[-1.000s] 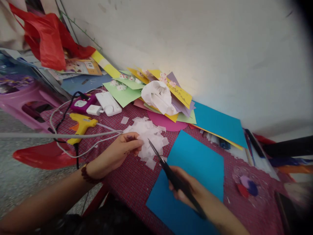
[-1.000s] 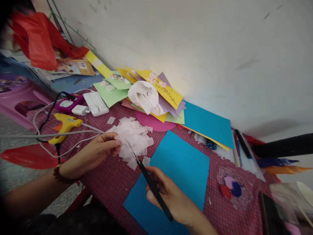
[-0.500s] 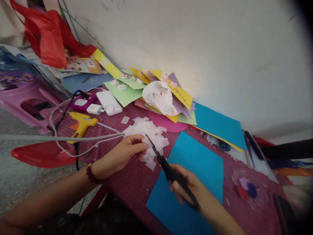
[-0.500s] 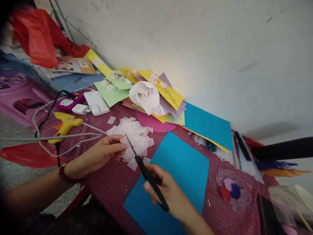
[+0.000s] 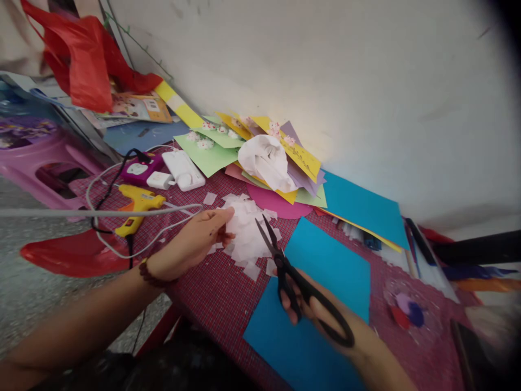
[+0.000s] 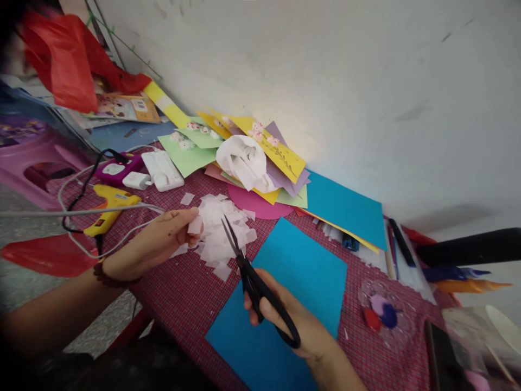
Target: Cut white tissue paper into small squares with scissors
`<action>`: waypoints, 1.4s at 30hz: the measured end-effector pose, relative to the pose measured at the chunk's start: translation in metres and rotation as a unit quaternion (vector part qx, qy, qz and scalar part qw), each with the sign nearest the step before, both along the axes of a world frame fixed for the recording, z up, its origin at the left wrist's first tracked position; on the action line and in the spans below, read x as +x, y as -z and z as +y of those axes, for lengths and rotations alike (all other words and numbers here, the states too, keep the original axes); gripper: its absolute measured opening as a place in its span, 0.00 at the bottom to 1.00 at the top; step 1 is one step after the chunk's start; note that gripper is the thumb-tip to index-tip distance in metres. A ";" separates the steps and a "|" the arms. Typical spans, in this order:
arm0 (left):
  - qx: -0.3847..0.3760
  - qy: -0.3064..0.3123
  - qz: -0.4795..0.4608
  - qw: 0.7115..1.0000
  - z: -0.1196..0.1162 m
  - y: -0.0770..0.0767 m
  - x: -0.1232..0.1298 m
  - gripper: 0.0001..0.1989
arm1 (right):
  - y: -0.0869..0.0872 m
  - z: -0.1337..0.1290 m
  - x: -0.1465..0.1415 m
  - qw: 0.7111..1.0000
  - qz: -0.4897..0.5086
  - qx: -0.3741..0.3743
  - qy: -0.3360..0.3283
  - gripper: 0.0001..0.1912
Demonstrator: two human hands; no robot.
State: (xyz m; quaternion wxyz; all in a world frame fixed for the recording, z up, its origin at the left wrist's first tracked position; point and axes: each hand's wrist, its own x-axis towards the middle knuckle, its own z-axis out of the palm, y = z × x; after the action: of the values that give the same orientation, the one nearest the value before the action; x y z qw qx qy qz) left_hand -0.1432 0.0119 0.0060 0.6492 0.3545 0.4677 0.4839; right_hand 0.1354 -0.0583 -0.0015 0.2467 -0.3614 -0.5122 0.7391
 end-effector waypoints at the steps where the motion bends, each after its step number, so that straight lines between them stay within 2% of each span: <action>1: -0.002 0.003 -0.006 1.000 0.001 0.000 -0.001 0.17 | 0.001 -0.002 0.001 1.000 0.015 -0.003 0.005 0.31; 6: 0.014 0.070 0.000 0.997 -0.004 -0.009 -0.001 0.12 | -0.001 -0.010 0.003 0.999 0.044 -0.011 0.022 0.29; 7: 0.008 0.066 -0.003 0.998 -0.006 -0.012 -0.001 0.15 | -0.003 -0.012 0.003 0.999 0.037 -0.011 0.026 0.28; 10: -0.012 0.054 0.004 0.998 -0.012 -0.018 0.002 0.32 | -0.011 -0.017 0.000 0.999 -0.009 0.001 0.039 0.29; 11: -0.015 0.056 0.012 0.998 -0.014 -0.019 0.002 0.34 | -0.013 -0.018 -0.001 0.999 -0.030 0.005 0.045 0.31; 13: -0.014 0.071 0.025 0.997 -0.019 -0.017 0.005 0.28 | -0.017 -0.022 -0.002 0.996 -0.072 0.011 0.060 0.32; 16: -0.002 0.112 0.034 0.993 -0.029 -0.009 0.011 0.14 | -0.018 -0.029 -0.003 0.989 -0.108 0.015 0.099 0.30; 18: 0.003 0.145 0.041 0.989 -0.039 -0.004 0.019 0.10 | -0.018 -0.035 -0.001 0.984 -0.116 0.019 0.131 0.28; 22: -0.010 0.209 0.058 0.976 -0.064 0.008 0.046 0.11 | -0.013 -0.044 0.007 0.976 -0.115 0.041 0.182 0.24; 26: -0.043 0.253 0.042 0.966 -0.085 0.019 0.074 0.12 | 0.000 -0.046 0.021 0.965 -0.148 0.073 0.204 0.25; 28: -0.039 0.268 0.043 0.962 -0.086 0.019 0.083 0.12 | 0.010 -0.045 0.030 0.950 -0.193 0.110 0.219 0.26; 30: -0.016 0.273 0.063 0.960 -0.079 0.012 0.087 0.12 | 0.019 -0.045 0.039 0.922 -0.251 0.172 0.239 0.26; 34: 0.048 0.224 0.098 0.968 -0.051 -0.010 0.088 0.12 | 0.031 -0.044 0.057 0.849 -0.375 0.268 0.258 0.27; 36: 0.064 0.198 0.099 0.973 -0.040 -0.016 0.094 0.13 | 0.033 -0.043 0.064 0.824 -0.413 0.294 0.253 0.28; 39: 0.067 0.193 0.107 0.973 -0.039 -0.011 0.115 0.18 | 0.034 -0.042 0.072 0.798 -0.440 0.322 0.256 0.27; 42: 0.102 0.259 0.157 0.948 -0.050 0.004 0.146 0.24 | 0.034 -0.040 0.077 0.776 -0.458 0.333 0.279 0.26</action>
State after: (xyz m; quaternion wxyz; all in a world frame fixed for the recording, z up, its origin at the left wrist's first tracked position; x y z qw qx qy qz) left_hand 0.0031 -0.0381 0.0017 0.6310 0.5987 0.4043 0.2827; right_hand 0.2124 -0.0987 -0.0356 0.2829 -0.6795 -0.6555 0.1689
